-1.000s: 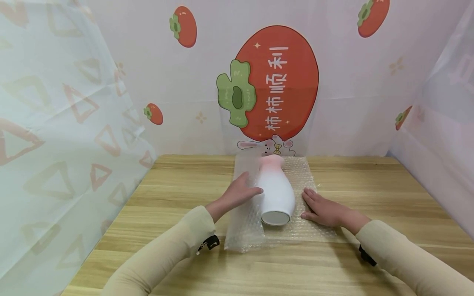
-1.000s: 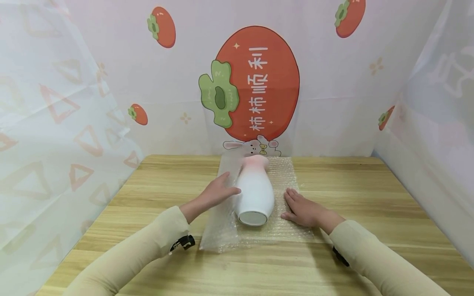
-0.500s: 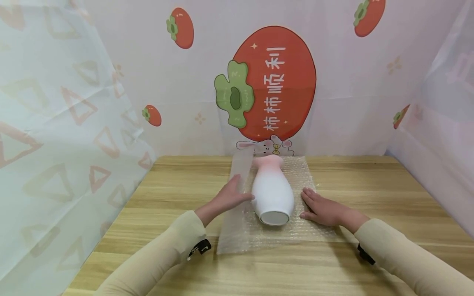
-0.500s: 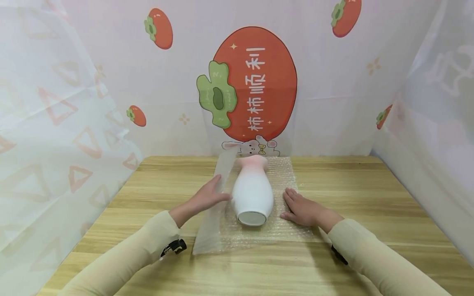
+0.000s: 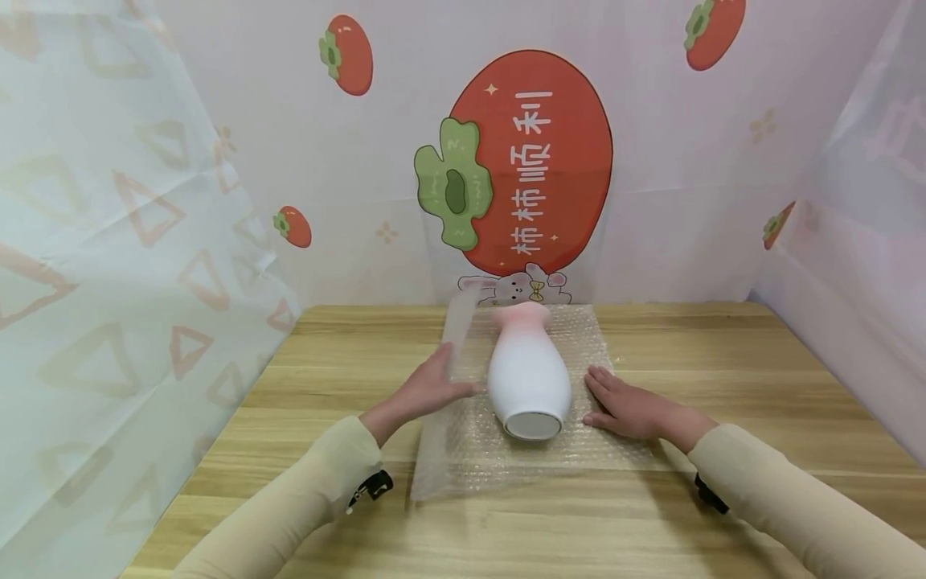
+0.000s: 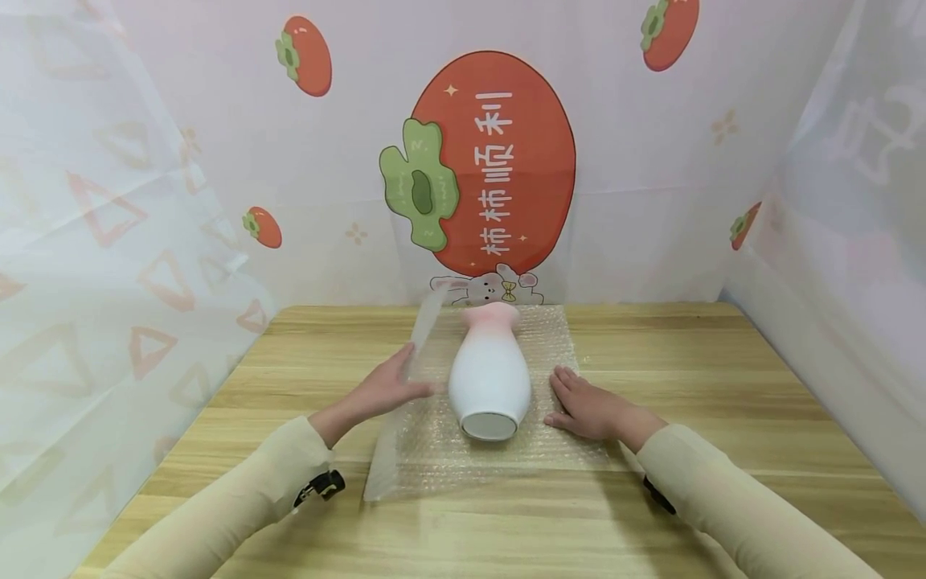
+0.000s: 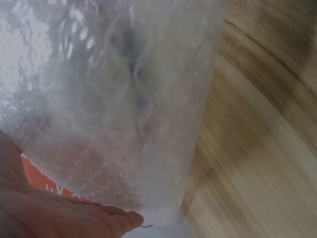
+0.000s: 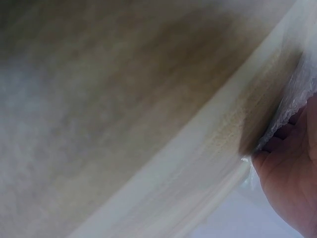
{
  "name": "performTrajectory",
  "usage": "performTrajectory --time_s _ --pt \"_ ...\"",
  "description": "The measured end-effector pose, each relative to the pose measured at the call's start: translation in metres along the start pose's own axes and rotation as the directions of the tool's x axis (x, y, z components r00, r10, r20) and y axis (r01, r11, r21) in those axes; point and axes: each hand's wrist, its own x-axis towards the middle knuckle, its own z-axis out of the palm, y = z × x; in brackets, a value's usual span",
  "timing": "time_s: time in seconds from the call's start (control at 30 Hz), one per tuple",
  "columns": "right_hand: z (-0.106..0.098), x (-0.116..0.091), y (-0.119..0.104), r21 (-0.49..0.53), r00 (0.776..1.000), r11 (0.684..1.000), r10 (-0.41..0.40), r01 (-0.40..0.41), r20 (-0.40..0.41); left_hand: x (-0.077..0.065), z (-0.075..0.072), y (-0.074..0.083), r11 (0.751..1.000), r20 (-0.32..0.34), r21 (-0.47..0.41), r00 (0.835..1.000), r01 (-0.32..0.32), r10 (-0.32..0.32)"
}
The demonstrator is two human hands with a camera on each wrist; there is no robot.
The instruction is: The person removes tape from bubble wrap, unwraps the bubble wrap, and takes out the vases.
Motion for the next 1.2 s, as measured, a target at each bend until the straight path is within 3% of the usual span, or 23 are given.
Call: performTrajectory --time_s 0.37,0.67,1.2 --pt "-0.001 0.002 0.001 0.002 1.0 1.0 0.003 -0.004 0.008 -0.006 -0.023 -0.008 0.999 0.022 -0.032 1.0 0.017 -0.017" --pt "-0.002 0.0 -0.003 0.01 1.0 1.0 -0.002 0.002 0.006 -0.011 -0.034 -0.019 0.989 0.097 -0.15 0.995 -0.003 0.018" --pt "0.0 -0.001 -0.003 0.005 1.0 1.0 -0.005 0.005 -0.011 -0.018 -0.048 -0.045 0.997 0.102 -0.046 0.993 -0.06 0.064"
